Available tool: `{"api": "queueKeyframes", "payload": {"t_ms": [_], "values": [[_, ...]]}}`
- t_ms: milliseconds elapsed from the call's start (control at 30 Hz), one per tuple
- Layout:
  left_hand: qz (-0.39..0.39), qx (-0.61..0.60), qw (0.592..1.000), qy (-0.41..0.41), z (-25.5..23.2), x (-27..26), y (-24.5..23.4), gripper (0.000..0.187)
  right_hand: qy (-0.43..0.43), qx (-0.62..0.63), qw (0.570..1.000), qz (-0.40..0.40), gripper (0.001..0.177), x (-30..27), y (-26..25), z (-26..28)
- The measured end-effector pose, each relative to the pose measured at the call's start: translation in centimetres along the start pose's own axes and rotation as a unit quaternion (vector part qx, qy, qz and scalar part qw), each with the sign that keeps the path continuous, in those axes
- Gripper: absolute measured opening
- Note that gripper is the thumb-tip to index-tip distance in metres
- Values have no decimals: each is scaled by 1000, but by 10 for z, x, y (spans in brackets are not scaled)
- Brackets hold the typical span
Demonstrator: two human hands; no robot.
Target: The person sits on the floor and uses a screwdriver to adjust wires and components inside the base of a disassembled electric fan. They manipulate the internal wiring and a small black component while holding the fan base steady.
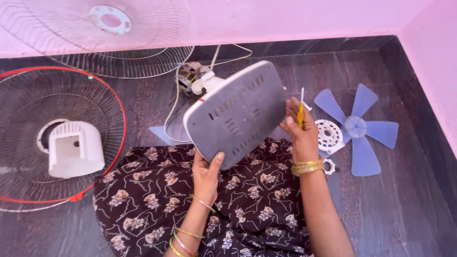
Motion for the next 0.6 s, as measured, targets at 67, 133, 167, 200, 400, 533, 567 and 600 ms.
{"api": "queueKeyframes", "payload": {"t_ms": [67, 133, 167, 200, 400, 533, 567, 600], "values": [[9, 2, 1000, 15, -2, -1, -6, 54, -16, -76, 997, -15, 54, -8, -3, -3], [19, 17, 999, 24, -3, -3, -14, 56, -17, -79, 997, -1, 55, -13, -5, -10], [23, 31, 999, 27, -3, -4, -18, 57, -18, -81, 997, 6, 56, -14, -7, -14], [27, 46, 998, 30, -4, -6, -21, 59, -26, -100, 995, 7, 55, -16, -8, -19], [-6, 150, 976, 160, -25, -21, -35, 84, -10, -120, 993, -17, 53, -25, -23, -52], [-76, 349, 888, 290, -34, -39, -36, 77, -11, -142, 988, -53, 48, -38, -36, -77], [-79, 356, 883, 296, -32, -43, -35, 75, -8, -152, 986, -67, 47, -41, -40, -84], [-81, 364, 878, 302, -30, -46, -36, 72, 8, -145, 987, -66, 43, -45, -44, -92]]}}
Point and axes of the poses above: each hand's wrist, its own x-axis towards the middle knuckle, its own y-axis out of the palm, z = x × y, the point moved 8 cm from there along x, towards the middle knuckle, and after that the axes turned 10 degrees about -z, right-handed, at the moved point
